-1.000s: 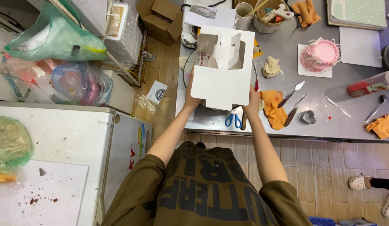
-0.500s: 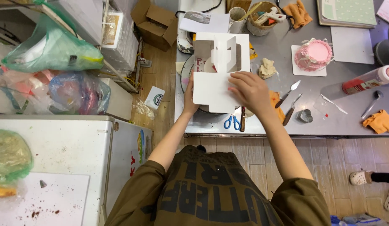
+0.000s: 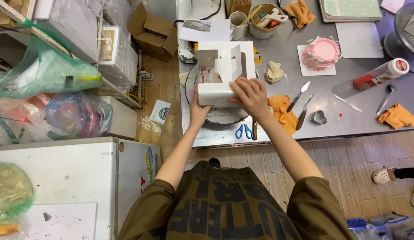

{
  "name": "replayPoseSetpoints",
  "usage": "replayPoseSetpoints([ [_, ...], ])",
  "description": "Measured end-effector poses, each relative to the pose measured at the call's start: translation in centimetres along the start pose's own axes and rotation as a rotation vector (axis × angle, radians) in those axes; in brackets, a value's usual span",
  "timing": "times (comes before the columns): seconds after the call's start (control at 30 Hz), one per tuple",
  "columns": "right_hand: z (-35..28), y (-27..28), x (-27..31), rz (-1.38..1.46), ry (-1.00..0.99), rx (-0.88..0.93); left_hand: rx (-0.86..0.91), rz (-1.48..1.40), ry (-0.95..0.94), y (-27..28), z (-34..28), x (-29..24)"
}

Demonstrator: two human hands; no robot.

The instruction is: The person folds a white cardboard cake box and places a small decorated cake inside.

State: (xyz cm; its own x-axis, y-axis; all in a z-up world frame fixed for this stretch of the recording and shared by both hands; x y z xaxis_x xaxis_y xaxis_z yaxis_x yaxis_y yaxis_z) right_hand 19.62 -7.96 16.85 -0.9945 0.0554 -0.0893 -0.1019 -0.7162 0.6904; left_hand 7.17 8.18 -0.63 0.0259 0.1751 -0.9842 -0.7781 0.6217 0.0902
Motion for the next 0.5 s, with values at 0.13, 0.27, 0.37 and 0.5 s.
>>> replayPoseSetpoints([
  [0.13, -0.7, -1.0, -0.6, 0.026, -0.031, 0.090, 0.089, -0.093, -0.021, 0.2, 0.2, -1.4],
  [0.27, -0.4, -2.1, 2.1, -0.074, 0.032, 0.148, 0.230, -0.163, -0.062, 0.7, 0.8, -1.3],
  [0.37, 1.5, -2.5, 4.0, -0.148, -0.007, 0.185, 0.282, -0.094, -0.086, 1.5, 1.0, -1.1],
  [0.5, 2.2, -2.7, 4.5, -0.142, -0.082, 0.315, 0.337, -0.013, -0.135, 1.8, 1.4, -0.7],
])
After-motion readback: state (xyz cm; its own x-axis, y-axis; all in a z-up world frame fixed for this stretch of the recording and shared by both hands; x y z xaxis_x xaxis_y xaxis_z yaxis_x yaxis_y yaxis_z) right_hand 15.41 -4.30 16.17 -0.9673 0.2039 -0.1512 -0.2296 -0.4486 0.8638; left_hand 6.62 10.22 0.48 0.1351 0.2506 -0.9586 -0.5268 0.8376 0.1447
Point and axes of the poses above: each hand's wrist, its own z-axis towards the middle knuckle, its own y-axis out of the back of the hand, x = y × z, the point moved 6 cm from there along z, towards the middle knuckle, and after that the axes turned 2 degrees about -y, right-handed, at the moved point
